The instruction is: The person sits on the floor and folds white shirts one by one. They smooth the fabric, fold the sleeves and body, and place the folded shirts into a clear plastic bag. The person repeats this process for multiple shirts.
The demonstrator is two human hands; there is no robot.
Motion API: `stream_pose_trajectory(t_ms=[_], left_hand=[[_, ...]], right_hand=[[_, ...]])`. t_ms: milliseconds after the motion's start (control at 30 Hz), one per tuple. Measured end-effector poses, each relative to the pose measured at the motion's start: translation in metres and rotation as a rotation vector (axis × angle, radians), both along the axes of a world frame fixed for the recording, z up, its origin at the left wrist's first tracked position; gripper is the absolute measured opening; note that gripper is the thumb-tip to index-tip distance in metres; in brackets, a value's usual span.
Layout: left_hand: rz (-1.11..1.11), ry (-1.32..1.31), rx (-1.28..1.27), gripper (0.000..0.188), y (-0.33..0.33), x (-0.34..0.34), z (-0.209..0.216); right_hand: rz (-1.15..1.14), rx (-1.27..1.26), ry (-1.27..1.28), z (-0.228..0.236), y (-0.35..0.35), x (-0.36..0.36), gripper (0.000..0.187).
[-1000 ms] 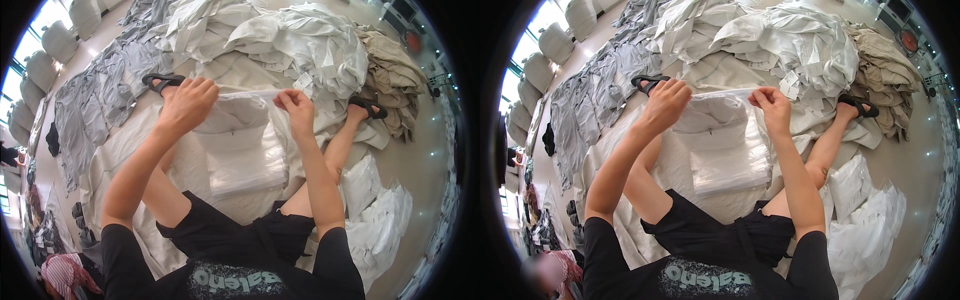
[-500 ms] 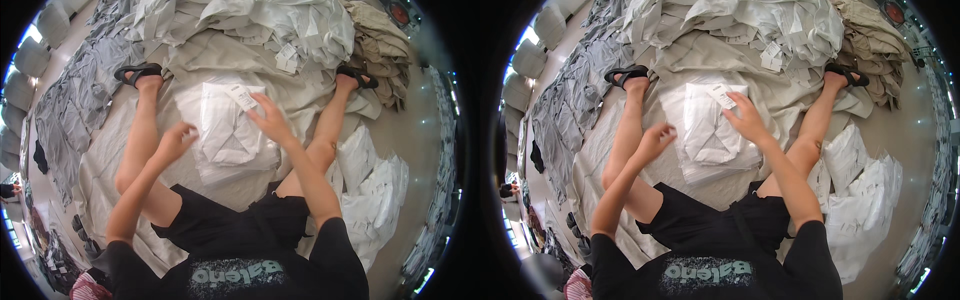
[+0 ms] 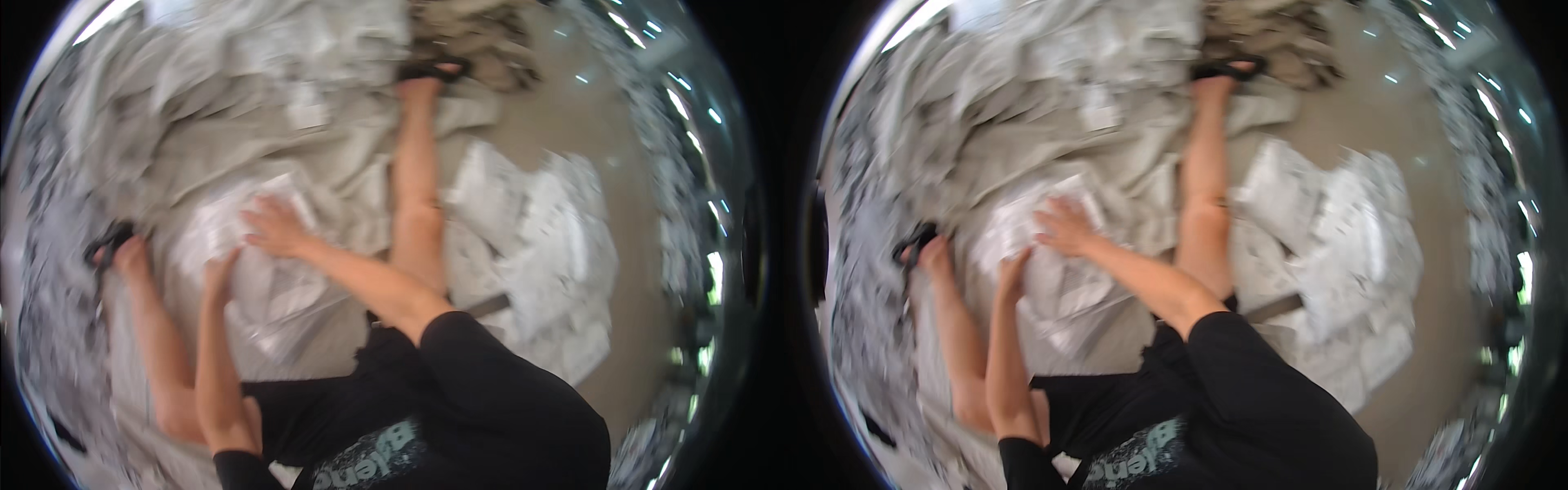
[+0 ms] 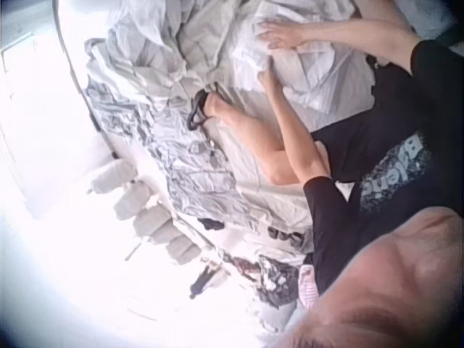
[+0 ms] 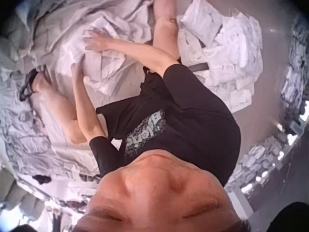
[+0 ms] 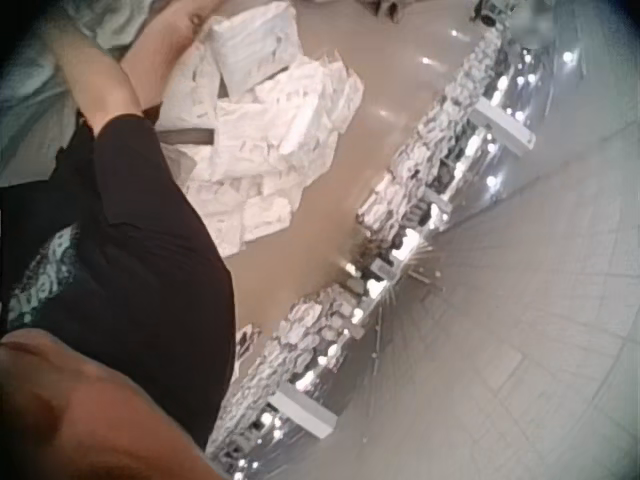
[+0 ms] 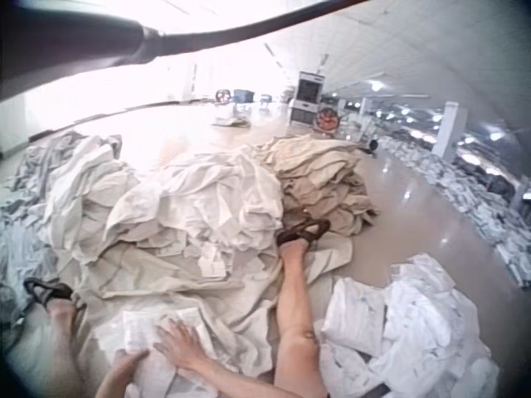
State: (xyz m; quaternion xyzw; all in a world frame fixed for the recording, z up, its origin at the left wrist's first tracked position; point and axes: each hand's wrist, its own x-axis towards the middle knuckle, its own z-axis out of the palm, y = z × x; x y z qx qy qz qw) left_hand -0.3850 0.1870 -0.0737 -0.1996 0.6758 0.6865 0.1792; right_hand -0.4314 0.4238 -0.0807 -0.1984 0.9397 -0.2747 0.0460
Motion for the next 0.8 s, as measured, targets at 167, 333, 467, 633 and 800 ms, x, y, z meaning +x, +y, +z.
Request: stream_pose_trajectory(t_ms=[167,333,467,633,800], left_hand=[[0.015,0.152,0.212,0.049,-0.005,0.026,0.114],[0.009,0.257,0.294,0.058,-0.031,0.047,0.171],[-0.154,0.170,0.432,0.052,0.017,0.004,0.171],[-0.404,0.048,0.051,0.051,0.051,-0.016,0.161],[-0.342,-0.065,0.020,0.044,0.017,-0.004,0.123]], right_hand=[[-0.597,-0.633,0.076,0.030,0.025,0.051,0.090],[-0.329,-1.320,-1.098,0.132,0.086,0.099,0.083],[-0.459,-1.517,-0.823,0.171,0.152,0.132,0.058],[-1.073,-1.491,0.065,0.250,0.243,0.192,0.051],[-0.955,-1.715,0.462,0.257,0.263,0.211,0.058]])
